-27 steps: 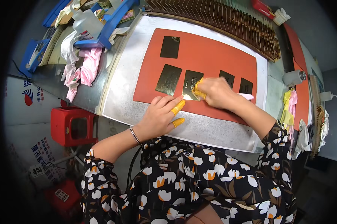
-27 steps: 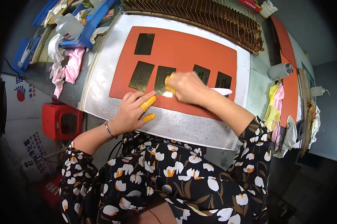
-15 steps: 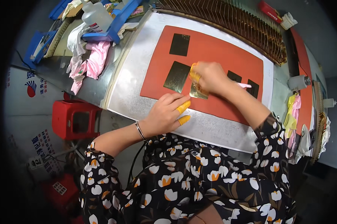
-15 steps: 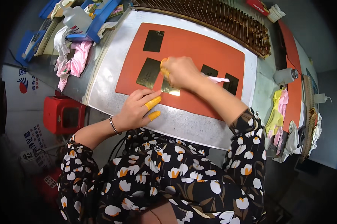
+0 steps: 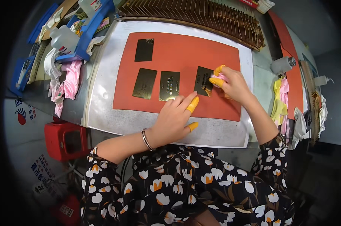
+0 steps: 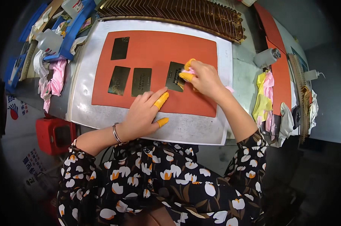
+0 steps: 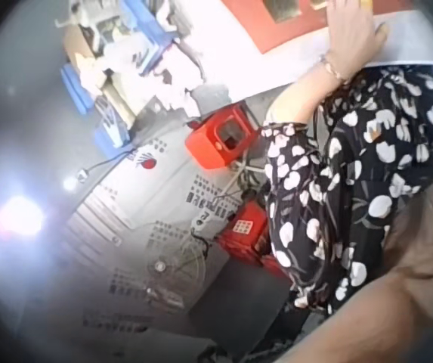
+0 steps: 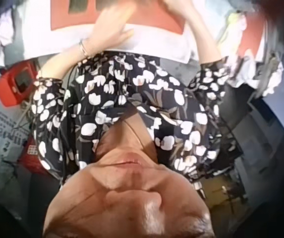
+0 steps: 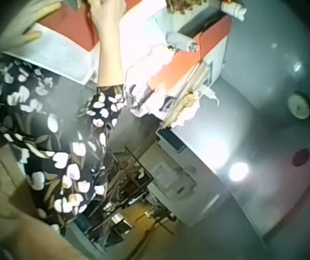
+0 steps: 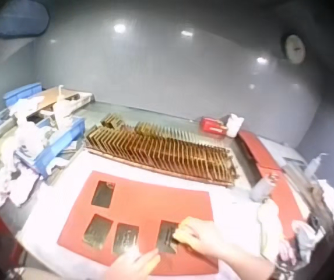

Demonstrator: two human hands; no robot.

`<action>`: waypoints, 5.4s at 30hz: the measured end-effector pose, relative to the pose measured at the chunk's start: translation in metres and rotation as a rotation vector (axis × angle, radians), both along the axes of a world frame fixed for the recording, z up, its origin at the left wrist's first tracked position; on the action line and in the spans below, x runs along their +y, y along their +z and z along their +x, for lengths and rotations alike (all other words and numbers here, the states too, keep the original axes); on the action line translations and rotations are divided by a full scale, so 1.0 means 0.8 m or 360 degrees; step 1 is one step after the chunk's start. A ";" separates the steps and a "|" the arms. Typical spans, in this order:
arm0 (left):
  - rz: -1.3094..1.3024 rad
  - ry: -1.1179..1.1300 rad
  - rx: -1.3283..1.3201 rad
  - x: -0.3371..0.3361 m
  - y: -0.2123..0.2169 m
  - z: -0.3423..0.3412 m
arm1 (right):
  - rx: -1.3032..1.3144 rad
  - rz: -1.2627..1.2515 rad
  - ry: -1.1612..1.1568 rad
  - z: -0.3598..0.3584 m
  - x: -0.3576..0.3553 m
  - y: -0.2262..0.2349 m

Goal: The person wipes several small rectangular metal plates arranged on a red mat using a yellow cloth and a liquid from a white bottle. They repeatedly rub the surfaces of the plates, occasionally refilling the cloth with liquid, and continue the wiping process across multiple plates.

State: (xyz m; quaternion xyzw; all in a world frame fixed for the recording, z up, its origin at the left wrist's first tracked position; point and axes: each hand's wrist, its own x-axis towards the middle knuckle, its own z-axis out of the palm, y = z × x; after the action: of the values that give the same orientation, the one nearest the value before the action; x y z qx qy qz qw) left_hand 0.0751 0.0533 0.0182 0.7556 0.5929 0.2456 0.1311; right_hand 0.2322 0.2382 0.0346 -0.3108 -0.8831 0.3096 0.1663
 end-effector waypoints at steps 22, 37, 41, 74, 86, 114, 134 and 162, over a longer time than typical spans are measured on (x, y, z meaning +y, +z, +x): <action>0.0034 0.0123 0.0192 0.001 -0.013 0.018 | -0.0039 0.0403 0.0812 -0.038 0.012 -0.039; 0.0052 0.0121 0.0139 -0.003 -0.012 0.015 | -0.0188 0.0557 0.0628 -0.011 0.030 -0.030; 0.0067 0.0095 0.0144 0.000 -0.014 0.014 | -0.0230 0.0539 0.0729 -0.002 0.021 -0.033; -0.0178 -0.0192 0.0048 0.053 0.003 0.068 | 0.0025 0.0249 0.0092 0.084 0.015 -0.022; -0.0163 -0.0094 0.0285 0.050 0.003 0.079 | -0.0115 0.0584 0.0627 0.052 0.034 -0.046; -0.0196 -0.0058 0.0256 0.052 0.005 0.087 | 0.0003 0.0604 0.0448 0.070 0.094 -0.046; -0.0185 -0.0087 0.0313 0.050 0.002 0.085 | -0.0111 0.0502 -0.0016 0.065 0.088 -0.044; -0.0191 0.0165 0.0185 0.006 0.018 -0.194 | 0.0600 -0.1483 -0.0468 0.066 -0.119 0.006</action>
State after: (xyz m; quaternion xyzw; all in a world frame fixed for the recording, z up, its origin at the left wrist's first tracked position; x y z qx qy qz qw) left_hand -0.0799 0.0583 0.0329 0.7276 0.6516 0.1718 0.1285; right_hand 0.2851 0.1428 0.0392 -0.4116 -0.5534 0.6936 0.2080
